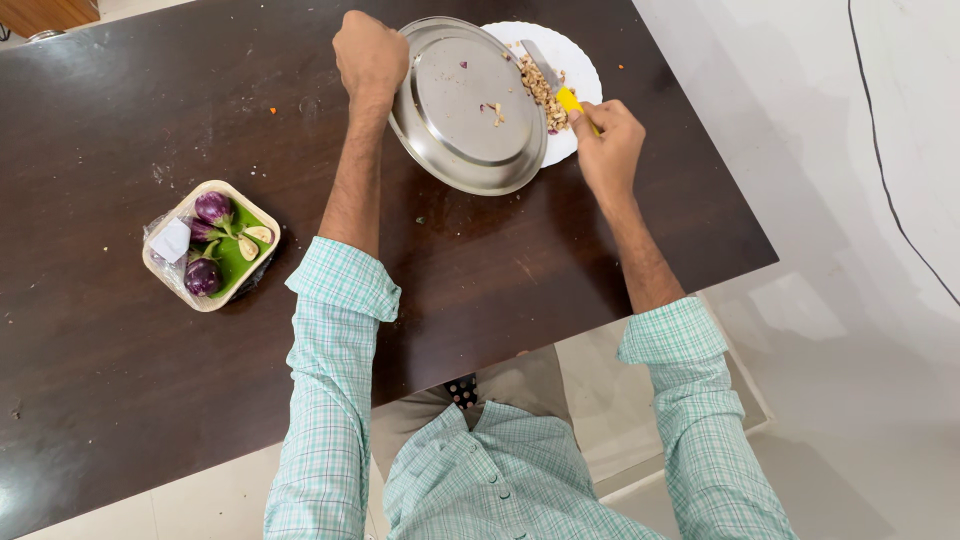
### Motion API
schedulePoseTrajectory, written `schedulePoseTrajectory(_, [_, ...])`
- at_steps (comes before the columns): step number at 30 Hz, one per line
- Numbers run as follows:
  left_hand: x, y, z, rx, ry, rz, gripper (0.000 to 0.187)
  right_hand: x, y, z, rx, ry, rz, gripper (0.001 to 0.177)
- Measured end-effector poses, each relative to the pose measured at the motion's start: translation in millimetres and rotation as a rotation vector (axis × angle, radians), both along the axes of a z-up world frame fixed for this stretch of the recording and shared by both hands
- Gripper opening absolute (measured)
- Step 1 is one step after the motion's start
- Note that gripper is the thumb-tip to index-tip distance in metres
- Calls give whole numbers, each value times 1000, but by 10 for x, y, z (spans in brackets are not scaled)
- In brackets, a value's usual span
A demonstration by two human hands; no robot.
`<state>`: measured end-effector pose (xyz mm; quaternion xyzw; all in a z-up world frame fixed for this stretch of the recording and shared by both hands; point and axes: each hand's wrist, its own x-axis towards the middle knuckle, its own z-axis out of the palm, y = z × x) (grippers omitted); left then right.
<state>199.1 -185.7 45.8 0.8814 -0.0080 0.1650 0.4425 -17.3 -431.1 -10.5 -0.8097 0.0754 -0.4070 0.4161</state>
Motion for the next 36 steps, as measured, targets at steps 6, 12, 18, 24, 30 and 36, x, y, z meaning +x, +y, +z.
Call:
schedulePoseTrajectory(6, [-9, 44, 20, -10, 105, -40, 15, -7, 141, -154, -60, 74, 36, 19])
schedulePoseTrajectory(12, [44, 139, -82, -32, 105, -9, 13, -51, 37, -128, -156, -37, -34, 17])
schedulePoseTrajectory(18, [108, 189, -161, -65, 103, 10, 11, -166, 191, -155, -148, 53, 13, 18])
schedulePoseTrajectory(24, [113, 317, -133, -38, 119, 9, 12, -326, 177, -65, -138, 33, -1, 17])
schedulePoseTrajectory(30, [130, 363, -162, -84, 104, 21, 9, -471, 260, -39, -238, 32, -52, 14])
schedulePoseTrajectory(36, [58, 386, -125, -75, 182, 4, 14, -657, 420, 170, -134, -17, 24, 14])
